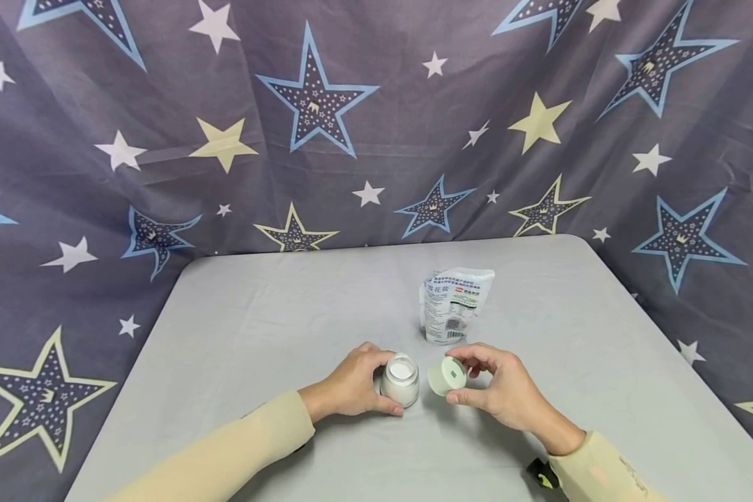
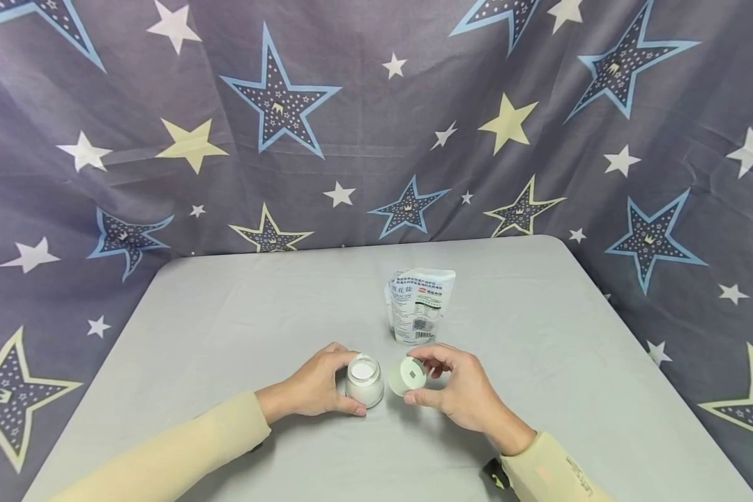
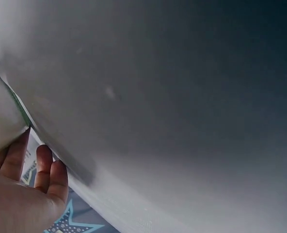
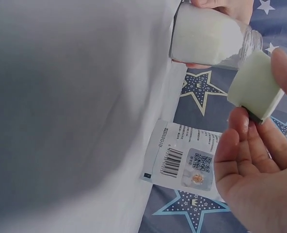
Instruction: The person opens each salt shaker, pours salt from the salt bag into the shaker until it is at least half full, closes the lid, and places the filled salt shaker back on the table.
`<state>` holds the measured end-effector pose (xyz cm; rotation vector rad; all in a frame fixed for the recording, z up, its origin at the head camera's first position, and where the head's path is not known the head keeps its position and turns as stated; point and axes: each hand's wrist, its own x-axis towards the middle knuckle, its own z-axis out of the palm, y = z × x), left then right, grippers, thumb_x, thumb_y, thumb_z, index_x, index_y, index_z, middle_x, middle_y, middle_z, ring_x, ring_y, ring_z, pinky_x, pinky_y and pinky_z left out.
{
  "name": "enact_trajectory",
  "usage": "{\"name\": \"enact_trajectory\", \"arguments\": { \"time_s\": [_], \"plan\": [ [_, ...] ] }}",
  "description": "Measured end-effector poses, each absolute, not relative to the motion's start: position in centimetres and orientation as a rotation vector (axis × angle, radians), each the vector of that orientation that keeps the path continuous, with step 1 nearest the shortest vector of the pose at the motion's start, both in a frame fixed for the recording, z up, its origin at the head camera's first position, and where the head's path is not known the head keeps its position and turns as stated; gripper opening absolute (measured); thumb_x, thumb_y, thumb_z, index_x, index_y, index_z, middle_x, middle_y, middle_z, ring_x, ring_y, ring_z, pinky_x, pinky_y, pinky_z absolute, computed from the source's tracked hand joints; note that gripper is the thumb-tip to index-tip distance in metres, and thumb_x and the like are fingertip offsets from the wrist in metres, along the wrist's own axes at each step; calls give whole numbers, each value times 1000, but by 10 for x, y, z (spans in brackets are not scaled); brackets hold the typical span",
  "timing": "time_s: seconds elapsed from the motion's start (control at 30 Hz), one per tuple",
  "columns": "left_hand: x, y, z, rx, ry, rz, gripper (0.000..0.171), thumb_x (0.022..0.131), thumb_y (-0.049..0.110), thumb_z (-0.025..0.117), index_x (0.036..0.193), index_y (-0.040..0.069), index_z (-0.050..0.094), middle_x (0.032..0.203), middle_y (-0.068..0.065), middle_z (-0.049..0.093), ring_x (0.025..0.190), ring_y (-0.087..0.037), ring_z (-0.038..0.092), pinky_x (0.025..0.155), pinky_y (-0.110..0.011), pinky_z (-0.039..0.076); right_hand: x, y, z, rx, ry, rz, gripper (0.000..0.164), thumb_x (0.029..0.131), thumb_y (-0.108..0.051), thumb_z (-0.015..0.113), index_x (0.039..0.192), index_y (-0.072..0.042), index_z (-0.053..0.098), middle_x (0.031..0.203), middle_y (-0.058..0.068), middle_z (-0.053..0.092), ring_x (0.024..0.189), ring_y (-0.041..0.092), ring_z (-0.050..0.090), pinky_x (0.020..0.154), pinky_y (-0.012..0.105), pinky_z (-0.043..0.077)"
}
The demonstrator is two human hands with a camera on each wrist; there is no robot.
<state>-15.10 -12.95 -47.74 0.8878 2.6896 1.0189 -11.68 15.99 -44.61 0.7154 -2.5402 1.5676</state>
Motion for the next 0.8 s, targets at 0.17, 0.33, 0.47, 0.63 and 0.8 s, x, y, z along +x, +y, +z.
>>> {"name": "enact_trajectory", "arguments": {
  "time_s": [0.17, 0.33, 0.47, 0.63, 0.8],
  "plan": [
    [-151, -129, -477, 895, 2689, 1009, 66, 64, 39, 99, 122, 24, 71, 113, 15, 70, 106, -12, 54, 95, -36, 47, -117, 157, -444, 728, -2514, 1583, 52, 69, -20, 96, 115, -15, 74, 107, -3, 74, 84, 16, 63, 75, 34, 54],
    [-151, -128, -476, 908, 2688, 996, 65, 65, 38, 98, 123, 25, 71, 115, 16, 70, 106, -10, 54, 95, -36, 45, -118, 154, -442, 725, -2503, 1590, 52, 69, -20, 96, 115, -15, 74, 106, -3, 74, 84, 16, 63, 75, 32, 53],
    [-152, -127, -475, 921, 2681, 989, 64, 66, 37, 98, 123, 25, 71, 118, 15, 70, 107, -10, 54, 96, -37, 44, -119, 153, -441, 739, -2491, 1594, 51, 70, -20, 96, 115, -14, 74, 104, -3, 74, 85, 17, 63, 75, 28, 52],
    [-151, -126, -473, 931, 2688, 965, 64, 66, 37, 98, 123, 24, 70, 119, 15, 70, 107, -10, 55, 97, -37, 44, -120, 151, -439, 756, -2475, 1597, 50, 71, -19, 95, 115, -13, 74, 102, -2, 73, 85, 17, 63, 74, 27, 51],
    [-150, -124, -471, 947, 2704, 944, 63, 67, 37, 97, 123, 22, 70, 117, 14, 71, 105, -10, 56, 96, -36, 45, -121, 148, -438, 776, -2465, 1594, 49, 71, -19, 95, 116, -14, 74, 102, -3, 73, 85, 17, 62, 75, 32, 53]
  ]
}}
